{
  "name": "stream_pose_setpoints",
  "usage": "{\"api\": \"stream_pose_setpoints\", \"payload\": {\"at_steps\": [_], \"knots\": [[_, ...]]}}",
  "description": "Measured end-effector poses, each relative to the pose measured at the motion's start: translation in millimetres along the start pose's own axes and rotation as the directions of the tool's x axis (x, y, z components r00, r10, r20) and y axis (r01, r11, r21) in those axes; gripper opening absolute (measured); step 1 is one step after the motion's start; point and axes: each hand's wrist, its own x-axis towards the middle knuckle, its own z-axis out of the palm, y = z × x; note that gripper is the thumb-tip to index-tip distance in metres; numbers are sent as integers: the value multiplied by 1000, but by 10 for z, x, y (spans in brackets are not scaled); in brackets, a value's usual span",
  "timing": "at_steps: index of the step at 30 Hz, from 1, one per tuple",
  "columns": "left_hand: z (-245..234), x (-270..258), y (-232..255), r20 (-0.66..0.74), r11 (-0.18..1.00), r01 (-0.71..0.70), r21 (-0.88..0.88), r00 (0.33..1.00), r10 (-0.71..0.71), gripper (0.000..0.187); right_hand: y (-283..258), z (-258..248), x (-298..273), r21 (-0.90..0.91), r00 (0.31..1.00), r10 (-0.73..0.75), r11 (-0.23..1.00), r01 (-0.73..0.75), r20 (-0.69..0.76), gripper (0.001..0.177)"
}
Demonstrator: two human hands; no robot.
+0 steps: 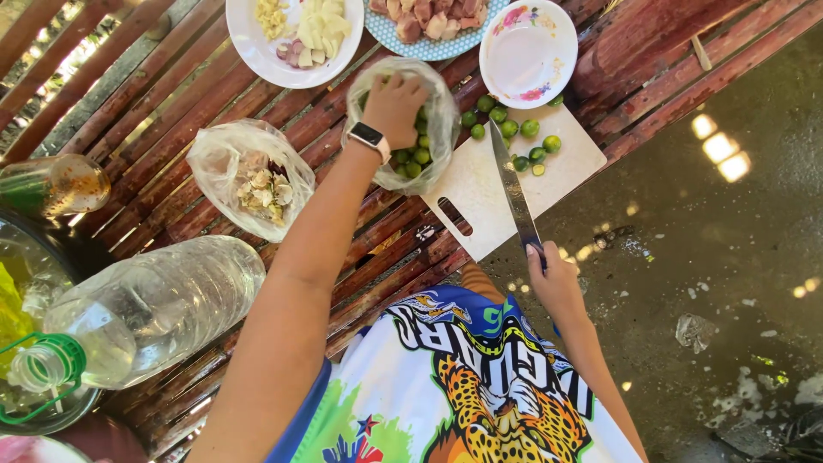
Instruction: Slicing calamansi citrus fruits and squeezing them into a small bowl.
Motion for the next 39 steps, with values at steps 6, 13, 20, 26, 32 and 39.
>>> {"api": "stream_pose_setpoints", "payload": {"at_steps": [6,13,20,26,32,39], "knots": [[-103,-228,-225,-14,975,85,-207,996,-90,62,-37,-16,-8,1,1000,6,1000,-6,8,27],[36,-3,-425,-30,890,69,-450,995,-92,49,-98,6,-24,-42,998,-56,998,54,-31,27],[-149,-128,-237,28,977,-19,-212,999,25,39,25,63,-51,-31,996,-71,997,69,-58,26],[-723,-509,478,92,437,207,-875,958,-271,46,48,30,-54,-31,999,-23,999,22,-42,28],[-200,-748,1034,321,-269,251,-930,911,-258,39,58,-13,-79,5,998,-58,998,58,-3,27],[549,-848,1592,387,-360,263,-895,860,-334,35,265,13,-108,18,997,-80,997,80,14,27]]}}
